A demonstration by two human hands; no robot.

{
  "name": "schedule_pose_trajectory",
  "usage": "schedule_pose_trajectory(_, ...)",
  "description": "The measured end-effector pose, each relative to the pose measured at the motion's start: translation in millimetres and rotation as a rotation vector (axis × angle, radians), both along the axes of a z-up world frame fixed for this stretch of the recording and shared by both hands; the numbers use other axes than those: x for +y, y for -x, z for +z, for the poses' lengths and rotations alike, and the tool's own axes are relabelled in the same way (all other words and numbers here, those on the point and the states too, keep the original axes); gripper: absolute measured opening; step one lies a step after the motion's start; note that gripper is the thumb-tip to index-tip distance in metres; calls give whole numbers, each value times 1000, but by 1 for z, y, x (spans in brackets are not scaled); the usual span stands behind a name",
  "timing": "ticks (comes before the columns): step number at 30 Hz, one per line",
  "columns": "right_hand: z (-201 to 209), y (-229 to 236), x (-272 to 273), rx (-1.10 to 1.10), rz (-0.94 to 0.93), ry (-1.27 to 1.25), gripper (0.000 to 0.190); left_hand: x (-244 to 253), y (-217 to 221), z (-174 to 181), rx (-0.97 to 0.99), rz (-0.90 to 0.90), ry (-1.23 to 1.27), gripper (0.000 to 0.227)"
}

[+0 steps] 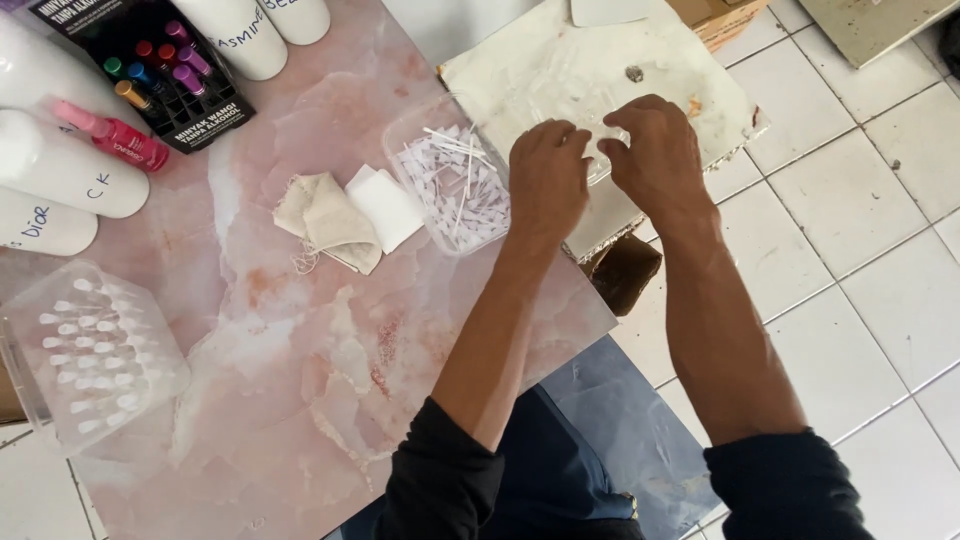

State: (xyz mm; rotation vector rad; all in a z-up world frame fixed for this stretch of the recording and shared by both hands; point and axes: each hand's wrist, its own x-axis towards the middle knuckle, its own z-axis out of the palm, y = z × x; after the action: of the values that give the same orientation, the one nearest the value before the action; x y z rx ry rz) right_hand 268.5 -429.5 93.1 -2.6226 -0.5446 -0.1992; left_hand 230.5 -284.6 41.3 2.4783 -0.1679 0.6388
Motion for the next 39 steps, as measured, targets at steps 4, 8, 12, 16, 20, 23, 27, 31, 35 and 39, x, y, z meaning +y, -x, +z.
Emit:
schedule_pose_trajectory(4, 3, -11, 1, 72, 25, 57, 31, -11, -1, 1, 86, 81, -64, 24)
schedule_pose_trajectory(8, 7, -20, 8, 161, 41, 236, 32, -9, 0, 3, 64, 103, -74, 20)
schedule_pose_trajectory(12, 25, -18, 21, 235, 27, 386, 26, -7, -2, 7, 153, 67, -47, 29)
schedule_pose_trajectory(16, 13, -23, 16, 190, 49, 391, 22, -9, -2, -3, 87, 101, -66, 25)
schedule_pose_trajectory(20, 13, -25, 12, 217, 61, 385, 28, -10, -1, -5, 56, 100, -11, 19)
schedule_pose_trajectory(23, 5, -33, 7, 196, 93, 422, 33, -11, -2, -9, 71, 98, -18, 20)
schedule_pose_trajectory(27, -10, -43, 1, 79, 181, 466, 38, -11, -2, -9, 47, 111, -34, 18)
schedule_pose_trajectory(31, -6, -36, 0, 95, 204, 449, 33, -10, 1, -8, 20, 101, -14, 15)
schedule_pose_trajectory(35, -9, -27, -2, -49, 201, 417, 25, -13, 1, -12, -13, 128, -3, 12)
schedule_pose_trajectory(39, 7, -15, 0, -177, 219, 310, 26, -11, 4, -2, -1, 111, -3, 18)
